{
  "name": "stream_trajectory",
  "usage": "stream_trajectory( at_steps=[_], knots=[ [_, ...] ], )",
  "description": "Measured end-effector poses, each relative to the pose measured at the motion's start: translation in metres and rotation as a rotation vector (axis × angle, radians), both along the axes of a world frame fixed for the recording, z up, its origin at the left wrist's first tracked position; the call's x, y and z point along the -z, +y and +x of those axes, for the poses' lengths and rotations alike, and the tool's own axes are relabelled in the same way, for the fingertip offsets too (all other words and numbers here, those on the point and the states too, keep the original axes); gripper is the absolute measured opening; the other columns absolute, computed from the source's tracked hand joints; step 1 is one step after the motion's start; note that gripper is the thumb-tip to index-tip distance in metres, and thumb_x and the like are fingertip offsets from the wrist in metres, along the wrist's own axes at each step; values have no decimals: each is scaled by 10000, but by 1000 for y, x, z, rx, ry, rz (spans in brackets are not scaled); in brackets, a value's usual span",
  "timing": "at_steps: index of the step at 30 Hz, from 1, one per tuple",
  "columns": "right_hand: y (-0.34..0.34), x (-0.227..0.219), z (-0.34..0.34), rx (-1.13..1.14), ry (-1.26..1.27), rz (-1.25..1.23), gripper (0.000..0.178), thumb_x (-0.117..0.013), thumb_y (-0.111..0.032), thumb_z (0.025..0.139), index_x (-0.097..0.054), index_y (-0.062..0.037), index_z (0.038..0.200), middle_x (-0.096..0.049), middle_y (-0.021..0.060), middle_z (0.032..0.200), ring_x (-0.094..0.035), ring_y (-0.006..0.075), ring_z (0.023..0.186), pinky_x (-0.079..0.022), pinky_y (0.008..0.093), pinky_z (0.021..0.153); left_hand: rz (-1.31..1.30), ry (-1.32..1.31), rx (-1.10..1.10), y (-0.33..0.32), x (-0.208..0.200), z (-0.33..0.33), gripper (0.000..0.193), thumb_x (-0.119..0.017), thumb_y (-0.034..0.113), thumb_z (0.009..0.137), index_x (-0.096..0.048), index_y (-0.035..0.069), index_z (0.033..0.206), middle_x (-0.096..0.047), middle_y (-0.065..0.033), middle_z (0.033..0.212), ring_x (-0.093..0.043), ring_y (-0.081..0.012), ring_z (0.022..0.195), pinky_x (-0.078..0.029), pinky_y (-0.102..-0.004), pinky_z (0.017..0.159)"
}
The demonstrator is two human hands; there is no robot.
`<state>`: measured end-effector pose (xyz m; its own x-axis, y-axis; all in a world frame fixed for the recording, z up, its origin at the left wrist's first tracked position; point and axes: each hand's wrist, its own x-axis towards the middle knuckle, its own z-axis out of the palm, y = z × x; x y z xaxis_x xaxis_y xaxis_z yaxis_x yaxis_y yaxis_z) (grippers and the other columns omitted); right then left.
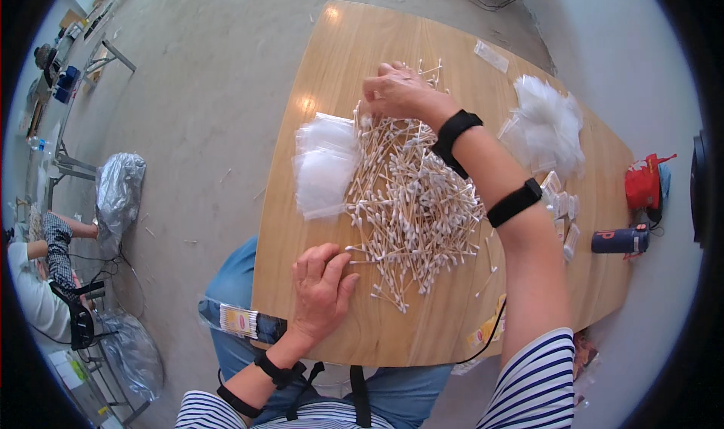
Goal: Packaging loose cotton swabs into small plastic bags with labels.
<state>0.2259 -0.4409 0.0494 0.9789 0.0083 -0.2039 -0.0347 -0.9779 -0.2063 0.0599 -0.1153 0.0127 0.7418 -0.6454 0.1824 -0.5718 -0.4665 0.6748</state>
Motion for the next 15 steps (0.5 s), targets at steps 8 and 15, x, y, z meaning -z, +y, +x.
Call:
stream_trajectory(
  at_steps=[8,15],
  knots=[
    [-16,-23,-73,86,107,-35,195,-661,-289,811,-713,-152,940,-655,112,1059,-565,326,1148,-415,482,999,-8,-6,-17,2,0,3,345,-745,116,783,-625,37,1096,-542,-133,1192,-491,-342,1153,-380,-452,1001],
    [-13,-11,-29,-91,-194,-162,368,-691,-345,773,-677,-160,1092,-587,115,1217,-475,333,1286,-281,594,1127,5,0,2,1,4,2,348,-750,123,782,-630,43,1099,-542,-127,1189,-491,-337,1149,-381,-449,998]
  ],
)
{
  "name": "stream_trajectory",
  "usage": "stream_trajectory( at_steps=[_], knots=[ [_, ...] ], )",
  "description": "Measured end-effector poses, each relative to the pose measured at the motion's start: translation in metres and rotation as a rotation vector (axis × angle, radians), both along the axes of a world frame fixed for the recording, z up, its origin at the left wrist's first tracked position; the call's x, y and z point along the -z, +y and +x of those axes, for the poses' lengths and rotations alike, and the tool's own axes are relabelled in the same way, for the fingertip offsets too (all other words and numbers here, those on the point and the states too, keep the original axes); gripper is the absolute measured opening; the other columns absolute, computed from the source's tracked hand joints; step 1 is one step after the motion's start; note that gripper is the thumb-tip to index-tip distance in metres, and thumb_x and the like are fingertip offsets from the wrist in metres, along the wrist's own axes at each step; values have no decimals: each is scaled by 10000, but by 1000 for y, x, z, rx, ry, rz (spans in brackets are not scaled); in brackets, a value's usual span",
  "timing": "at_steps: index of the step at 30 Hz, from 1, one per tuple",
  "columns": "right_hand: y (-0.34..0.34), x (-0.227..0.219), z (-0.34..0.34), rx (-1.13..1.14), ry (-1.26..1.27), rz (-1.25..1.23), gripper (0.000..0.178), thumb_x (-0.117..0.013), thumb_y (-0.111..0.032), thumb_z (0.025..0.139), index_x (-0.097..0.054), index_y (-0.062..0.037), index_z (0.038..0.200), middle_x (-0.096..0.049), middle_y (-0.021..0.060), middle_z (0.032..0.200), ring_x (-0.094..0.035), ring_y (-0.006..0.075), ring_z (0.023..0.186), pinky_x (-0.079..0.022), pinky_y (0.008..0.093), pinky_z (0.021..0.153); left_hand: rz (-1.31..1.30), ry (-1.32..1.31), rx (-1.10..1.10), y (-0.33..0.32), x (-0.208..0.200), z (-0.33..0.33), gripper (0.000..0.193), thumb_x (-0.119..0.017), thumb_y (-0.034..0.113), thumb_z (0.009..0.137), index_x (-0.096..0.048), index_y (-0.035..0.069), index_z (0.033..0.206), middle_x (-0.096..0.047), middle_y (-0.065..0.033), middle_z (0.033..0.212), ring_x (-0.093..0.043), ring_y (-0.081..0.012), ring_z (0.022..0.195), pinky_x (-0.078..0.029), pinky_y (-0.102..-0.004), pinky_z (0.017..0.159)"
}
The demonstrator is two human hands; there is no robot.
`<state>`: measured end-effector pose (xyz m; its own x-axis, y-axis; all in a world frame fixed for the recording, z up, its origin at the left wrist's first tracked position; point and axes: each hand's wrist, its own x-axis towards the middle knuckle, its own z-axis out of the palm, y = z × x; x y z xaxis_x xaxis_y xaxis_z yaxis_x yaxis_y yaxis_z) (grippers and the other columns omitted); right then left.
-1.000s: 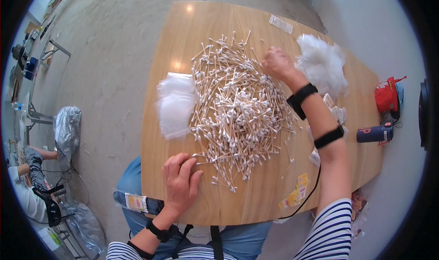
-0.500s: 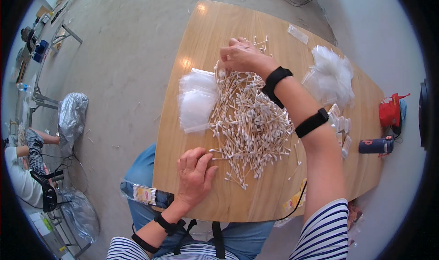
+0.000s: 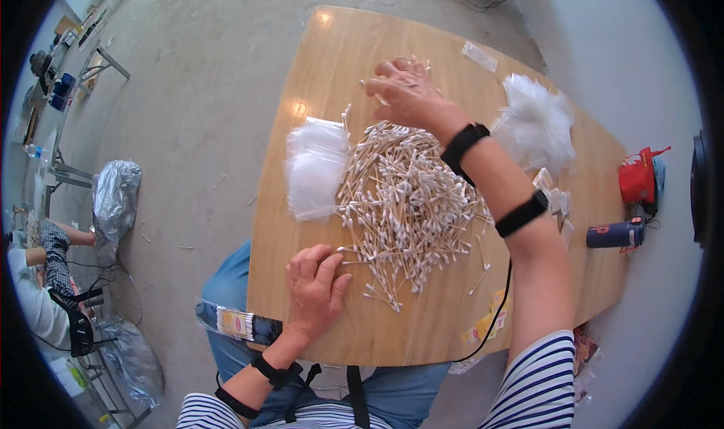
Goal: Packaging loose cotton swabs into small plastic bags with labels.
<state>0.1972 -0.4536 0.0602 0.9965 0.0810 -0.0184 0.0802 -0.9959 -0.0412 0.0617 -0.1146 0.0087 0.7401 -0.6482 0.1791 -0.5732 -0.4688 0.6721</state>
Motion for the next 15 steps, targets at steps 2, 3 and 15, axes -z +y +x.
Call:
stream_trajectory(
  at_steps=[2,3,15],
  knots=[
    [10,3,21,41,88,-13,417,-703,-379,752,-663,-172,1111,-568,114,1239,-455,333,1305,-259,592,1139,12,4,4,0,0,0,346,-750,126,787,-632,45,1102,-541,-125,1191,-491,-336,1147,-380,-448,998],
    [11,6,29,86,178,-36,466,-715,-412,731,-649,-183,1131,-549,113,1261,-435,334,1325,-237,590,1152,20,5,1,0,-1,0,346,-750,126,787,-632,45,1102,-541,-125,1191,-491,-336,1147,-380,-448,998],
    [-86,57,-22,617,102,9,380,-629,-452,890,-685,-120,1067,-577,190,1237,-527,344,1235,-435,512,995,-2,2,-1,-3,-6,1,339,-740,119,798,-625,38,1107,-541,-135,1194,-491,-340,1153,-382,-452,993]
  ],
)
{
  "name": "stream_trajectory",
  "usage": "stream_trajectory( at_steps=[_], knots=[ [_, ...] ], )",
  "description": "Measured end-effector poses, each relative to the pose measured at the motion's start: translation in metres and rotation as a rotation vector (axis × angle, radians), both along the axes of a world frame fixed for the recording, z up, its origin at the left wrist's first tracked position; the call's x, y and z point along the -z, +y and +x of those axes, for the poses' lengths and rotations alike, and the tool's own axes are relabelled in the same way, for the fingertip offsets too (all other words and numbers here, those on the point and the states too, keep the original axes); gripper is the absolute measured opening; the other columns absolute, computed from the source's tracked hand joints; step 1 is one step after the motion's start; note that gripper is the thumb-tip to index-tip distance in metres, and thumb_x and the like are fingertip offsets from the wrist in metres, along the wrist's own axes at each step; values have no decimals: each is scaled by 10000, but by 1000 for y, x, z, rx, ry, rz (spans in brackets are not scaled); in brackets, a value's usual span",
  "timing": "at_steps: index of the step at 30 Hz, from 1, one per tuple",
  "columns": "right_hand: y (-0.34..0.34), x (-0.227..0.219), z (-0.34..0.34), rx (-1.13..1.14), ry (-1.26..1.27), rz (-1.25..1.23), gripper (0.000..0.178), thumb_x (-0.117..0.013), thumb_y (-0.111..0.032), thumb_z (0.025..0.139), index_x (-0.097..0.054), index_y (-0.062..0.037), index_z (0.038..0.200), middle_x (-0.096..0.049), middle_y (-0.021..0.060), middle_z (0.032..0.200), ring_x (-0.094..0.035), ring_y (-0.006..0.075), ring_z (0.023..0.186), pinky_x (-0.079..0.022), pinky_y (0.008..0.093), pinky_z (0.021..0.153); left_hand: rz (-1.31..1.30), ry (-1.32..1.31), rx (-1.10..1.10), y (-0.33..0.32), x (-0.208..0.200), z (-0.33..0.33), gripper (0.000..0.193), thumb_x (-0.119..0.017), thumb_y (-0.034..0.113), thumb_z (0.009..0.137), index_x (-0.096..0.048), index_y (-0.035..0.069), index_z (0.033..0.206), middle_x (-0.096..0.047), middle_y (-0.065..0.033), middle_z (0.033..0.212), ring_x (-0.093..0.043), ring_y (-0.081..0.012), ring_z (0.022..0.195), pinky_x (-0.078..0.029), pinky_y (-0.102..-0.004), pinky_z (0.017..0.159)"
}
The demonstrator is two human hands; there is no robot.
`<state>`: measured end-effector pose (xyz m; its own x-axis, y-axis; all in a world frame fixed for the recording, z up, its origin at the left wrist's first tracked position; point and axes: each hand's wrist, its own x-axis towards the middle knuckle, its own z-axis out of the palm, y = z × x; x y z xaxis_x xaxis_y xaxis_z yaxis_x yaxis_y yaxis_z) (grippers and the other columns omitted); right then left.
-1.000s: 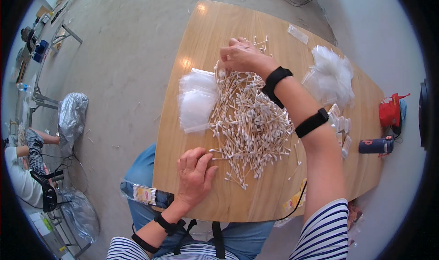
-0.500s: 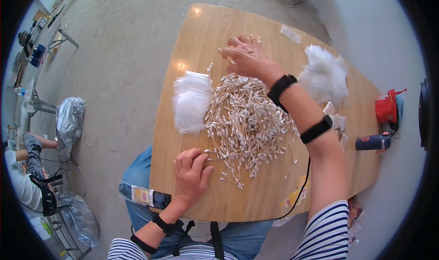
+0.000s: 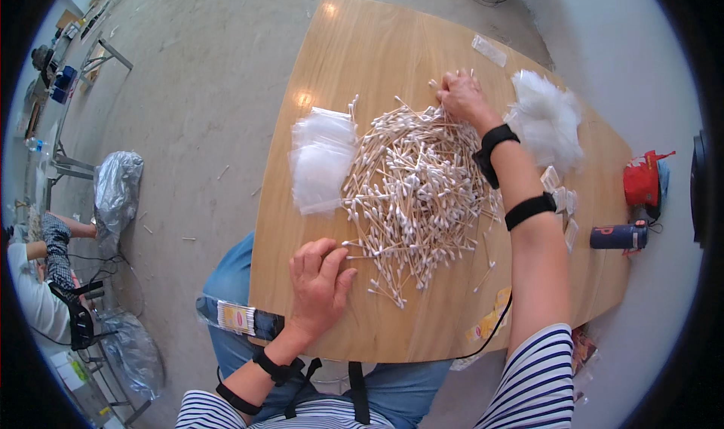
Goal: Packaging loose cotton swabs into small plastic bags with labels.
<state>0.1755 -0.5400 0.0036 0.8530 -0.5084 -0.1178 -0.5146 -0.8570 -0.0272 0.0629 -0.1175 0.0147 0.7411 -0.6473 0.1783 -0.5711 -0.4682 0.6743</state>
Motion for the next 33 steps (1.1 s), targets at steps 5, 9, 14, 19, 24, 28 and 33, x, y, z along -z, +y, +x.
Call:
stream_trajectory(
  at_steps=[5,9,14,19,24,28,33],
  knots=[
    [44,-37,-36,-58,-4,284,358,-596,-417,916,-727,-91,984,-690,204,1036,-639,328,1086,-491,476,927,-22,-30,-22,6,-3,-1,319,-731,99,801,-622,34,1094,-549,-124,1192,-492,-336,1165,-380,-446,1002],
    [88,-70,-36,-156,-44,109,333,-591,-404,898,-740,-115,968,-722,152,989,-674,343,996,-503,480,908,-20,-16,-10,1,1,-5,306,-722,101,811,-624,35,1093,-551,-119,1186,-491,-329,1168,-379,-443,1004],
    [111,-77,-47,-153,-286,172,271,-633,-325,847,-715,-88,950,-696,166,996,-653,378,985,-518,477,865,-82,-63,-26,1,8,-6,286,-716,116,805,-631,41,1068,-551,-116,1169,-494,-324,1150,-376,-441,987],
    [101,-85,-176,26,-325,43,313,-692,-240,746,-655,-2,945,-660,226,958,-630,400,953,-500,497,822,-113,-70,-13,2,7,-3,287,-721,127,796,-636,43,1058,-556,-110,1151,-490,-316,1150,-368,-436,992],
    [158,-54,-302,290,-325,159,414,-769,-205,683,-593,30,975,-643,261,945,-611,449,919,-487,519,821,-103,-109,-14,10,9,-3,265,-724,117,788,-645,45,1030,-567,-110,1152,-493,-316,1162,-371,-443,996],
    [171,-11,-328,502,-158,335,409,-740,-201,696,-596,44,991,-634,270,978,-603,455,933,-487,523,839,-138,-305,49,8,15,-10,230,-724,132,768,-661,55,976,-599,-120,1158,-524,-299,1168,-390,-447,984],
    [165,10,-276,302,-496,246,400,-662,-163,737,-628,35,1082,-627,258,1037,-594,441,1002,-495,502,877,-102,-269,342,18,10,-62,244,-717,134,765,-664,62,992,-604,-111,1213,-535,-294,1197,-388,-445,1003]
  ],
)
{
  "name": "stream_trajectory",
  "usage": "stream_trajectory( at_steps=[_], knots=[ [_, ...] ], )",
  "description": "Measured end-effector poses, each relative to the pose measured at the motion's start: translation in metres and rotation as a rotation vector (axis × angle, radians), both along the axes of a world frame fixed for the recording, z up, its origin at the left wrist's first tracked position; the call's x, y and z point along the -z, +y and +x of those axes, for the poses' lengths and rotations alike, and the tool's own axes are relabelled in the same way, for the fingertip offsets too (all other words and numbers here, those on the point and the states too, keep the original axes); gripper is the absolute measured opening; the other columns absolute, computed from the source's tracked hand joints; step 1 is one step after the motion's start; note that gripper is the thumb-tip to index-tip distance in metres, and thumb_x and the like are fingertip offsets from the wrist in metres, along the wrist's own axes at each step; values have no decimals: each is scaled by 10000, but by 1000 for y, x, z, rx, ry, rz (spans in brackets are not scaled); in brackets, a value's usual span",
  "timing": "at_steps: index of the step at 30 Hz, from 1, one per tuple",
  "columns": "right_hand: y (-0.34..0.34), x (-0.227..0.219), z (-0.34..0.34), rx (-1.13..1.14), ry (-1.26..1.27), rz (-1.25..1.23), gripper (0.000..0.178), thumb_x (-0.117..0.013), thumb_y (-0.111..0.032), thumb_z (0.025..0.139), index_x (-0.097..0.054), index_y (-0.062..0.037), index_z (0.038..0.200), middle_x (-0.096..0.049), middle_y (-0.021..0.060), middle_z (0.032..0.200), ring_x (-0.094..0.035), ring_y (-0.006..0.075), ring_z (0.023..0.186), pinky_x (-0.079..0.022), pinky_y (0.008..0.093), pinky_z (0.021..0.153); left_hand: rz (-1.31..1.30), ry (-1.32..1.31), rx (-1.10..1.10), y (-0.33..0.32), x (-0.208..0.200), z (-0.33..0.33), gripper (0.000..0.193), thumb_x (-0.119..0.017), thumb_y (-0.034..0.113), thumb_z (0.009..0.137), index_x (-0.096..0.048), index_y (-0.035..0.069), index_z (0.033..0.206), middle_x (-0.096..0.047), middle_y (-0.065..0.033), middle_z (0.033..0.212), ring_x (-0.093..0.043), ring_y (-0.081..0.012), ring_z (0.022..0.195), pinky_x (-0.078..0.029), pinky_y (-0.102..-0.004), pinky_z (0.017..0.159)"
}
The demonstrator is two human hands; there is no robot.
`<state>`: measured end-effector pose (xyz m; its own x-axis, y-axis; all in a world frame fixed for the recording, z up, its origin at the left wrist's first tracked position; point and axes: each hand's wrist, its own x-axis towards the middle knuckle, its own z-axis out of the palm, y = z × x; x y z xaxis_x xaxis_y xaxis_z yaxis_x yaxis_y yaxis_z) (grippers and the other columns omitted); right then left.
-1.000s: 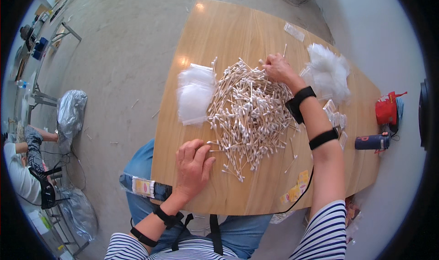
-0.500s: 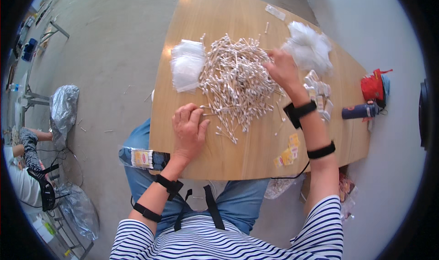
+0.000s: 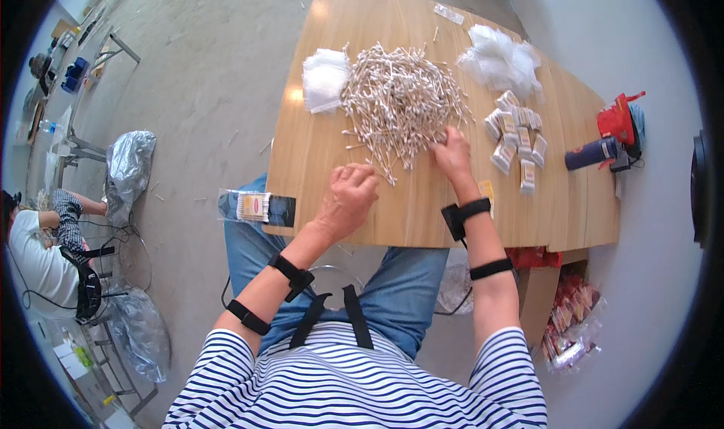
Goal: Packaging loose cotton swabs into small plastic bags with labels.
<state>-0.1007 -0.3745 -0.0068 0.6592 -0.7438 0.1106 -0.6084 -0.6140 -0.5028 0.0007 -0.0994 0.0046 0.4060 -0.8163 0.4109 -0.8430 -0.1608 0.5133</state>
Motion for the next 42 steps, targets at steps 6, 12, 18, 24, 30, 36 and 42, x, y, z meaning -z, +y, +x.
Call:
stream_trajectory(
  at_steps=[6,12,18,24,30,36,42],
  knots=[
    [52,-34,-47,-22,-73,-113,339,-703,-170,799,-659,4,1086,-628,239,1013,-615,402,957,-497,481,855,119,-124,30,-7,-2,-10,406,-721,192,808,-621,67,1181,-571,-116,1318,-522,-308,1234,-389,-435,1022],
    [126,-34,-157,77,-107,-22,165,-669,-152,862,-647,-2,794,-639,187,817,-627,366,799,-483,464,699,65,143,61,-5,-30,-24,375,-670,213,900,-603,33,1222,-593,-160,1295,-526,-342,1236,-406,-438,1019],
    [169,-43,-161,153,-68,252,262,-668,-185,898,-586,-1,731,-608,183,744,-587,370,663,-443,462,606,6,628,14,59,-39,-47,272,-579,210,987,-646,-31,1093,-691,-170,982,-662,-259,946,-512,-345,821],
    [216,-42,-155,-317,-72,9,268,-732,-280,834,-645,-44,927,-637,166,1061,-596,352,1001,-467,474,855,175,820,-136,139,-57,-50,172,-571,120,984,-660,-27,1005,-637,-59,733,-613,-112,679,-491,-270,622],
    [246,-28,-193,-611,176,-157,561,-636,-455,870,-616,-42,1250,-531,118,1386,-417,354,1350,-183,608,1161,29,782,-269,195,-47,-37,115,-667,70,897,-664,-13,975,-637,-28,768,-584,-79,727,-489,-250,655],
    [272,-48,-247,-183,-39,-27,389,-725,-153,794,-602,-14,1136,-563,218,1189,-550,396,1099,-427,497,964,75,656,-120,184,-38,-46,195,-719,124,826,-658,12,974,-653,-114,785,-639,-198,722,-515,-318,679],
    [326,-12,-373,145,296,631,196,-668,-183,844,-663,-22,957,-674,159,801,-680,304,792,-522,444,691,377,488,704,102,-56,-108,331,-722,213,819,-663,51,1102,-690,-179,927,-673,-353,875,-523,-445,766]
  ],
)
